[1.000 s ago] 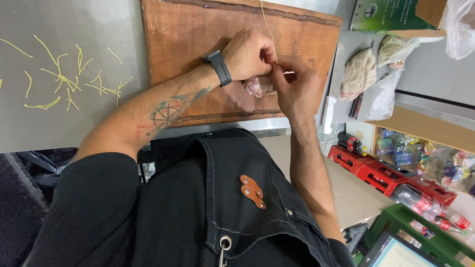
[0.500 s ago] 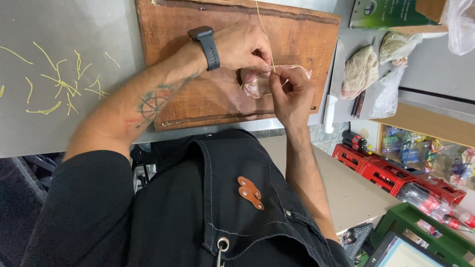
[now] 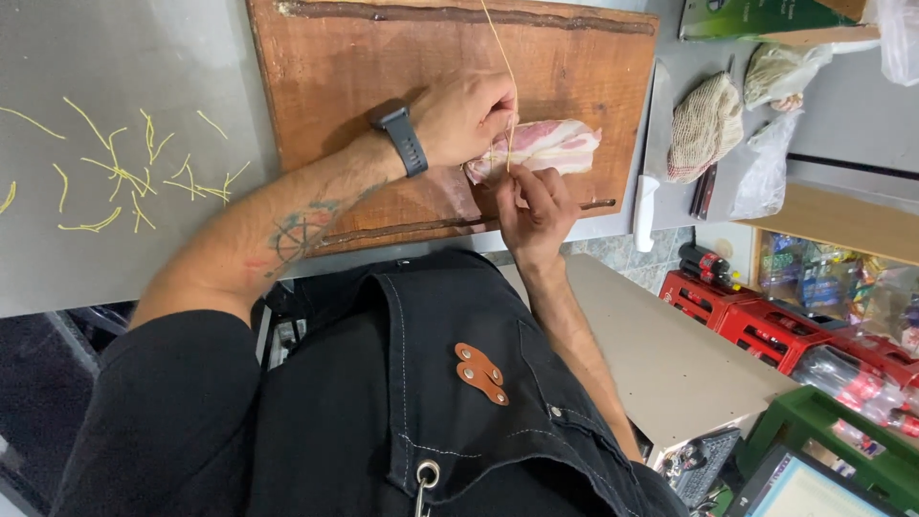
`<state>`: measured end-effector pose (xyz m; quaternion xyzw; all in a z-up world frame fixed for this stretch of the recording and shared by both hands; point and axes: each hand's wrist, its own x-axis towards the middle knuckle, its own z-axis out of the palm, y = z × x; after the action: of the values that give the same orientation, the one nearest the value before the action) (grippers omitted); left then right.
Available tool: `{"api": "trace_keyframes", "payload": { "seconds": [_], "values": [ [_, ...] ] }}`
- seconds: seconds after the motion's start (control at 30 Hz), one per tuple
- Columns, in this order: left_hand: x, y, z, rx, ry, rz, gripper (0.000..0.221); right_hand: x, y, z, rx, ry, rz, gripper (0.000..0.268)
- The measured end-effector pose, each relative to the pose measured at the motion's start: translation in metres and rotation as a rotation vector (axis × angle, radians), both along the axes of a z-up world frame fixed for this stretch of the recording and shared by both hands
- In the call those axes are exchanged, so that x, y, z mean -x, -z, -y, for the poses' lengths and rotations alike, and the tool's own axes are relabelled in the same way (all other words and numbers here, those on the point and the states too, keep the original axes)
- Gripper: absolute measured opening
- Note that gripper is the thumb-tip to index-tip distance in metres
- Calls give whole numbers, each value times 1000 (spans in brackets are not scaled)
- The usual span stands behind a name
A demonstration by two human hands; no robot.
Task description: Securing a meat roll with kitchen twine by wrapping and tying knots on a wooden cutting board.
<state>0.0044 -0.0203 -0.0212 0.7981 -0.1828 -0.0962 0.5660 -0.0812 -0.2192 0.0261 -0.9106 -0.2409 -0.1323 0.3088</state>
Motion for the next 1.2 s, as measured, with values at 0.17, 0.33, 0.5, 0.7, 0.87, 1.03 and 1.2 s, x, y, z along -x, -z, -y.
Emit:
{"api": "trace_keyframes", "payload": {
  "seconds": [0.17, 0.33, 0.5, 0.7, 0.87, 1.03, 1.2],
  "values": [
    [12, 7, 10, 31, -229, 48, 27, 1, 9, 6, 205, -35, 197, 10],
    [16, -11, 2, 128, -219, 59, 17, -10, -28, -3, 166, -118, 7, 7],
    [19, -20, -4, 118, -154, 86, 14, -56, -74, 1, 22, -101, -293, 49],
    [35, -36, -1, 131, -267, 81, 15, -123, -80, 8, 73, -549, -631, 6],
    [73, -51, 16, 202, -483, 171, 16, -149, -65, 15, -75, -797, -799, 4],
    [118, -63, 62, 263, -749, 19, 8, -184, -34, 14, 14, -1006, -825, 5],
    [141, -55, 97, 259, -929, 14, 7, -194, -29, 6, 38, -1080, -857, 4]
  ]
}}
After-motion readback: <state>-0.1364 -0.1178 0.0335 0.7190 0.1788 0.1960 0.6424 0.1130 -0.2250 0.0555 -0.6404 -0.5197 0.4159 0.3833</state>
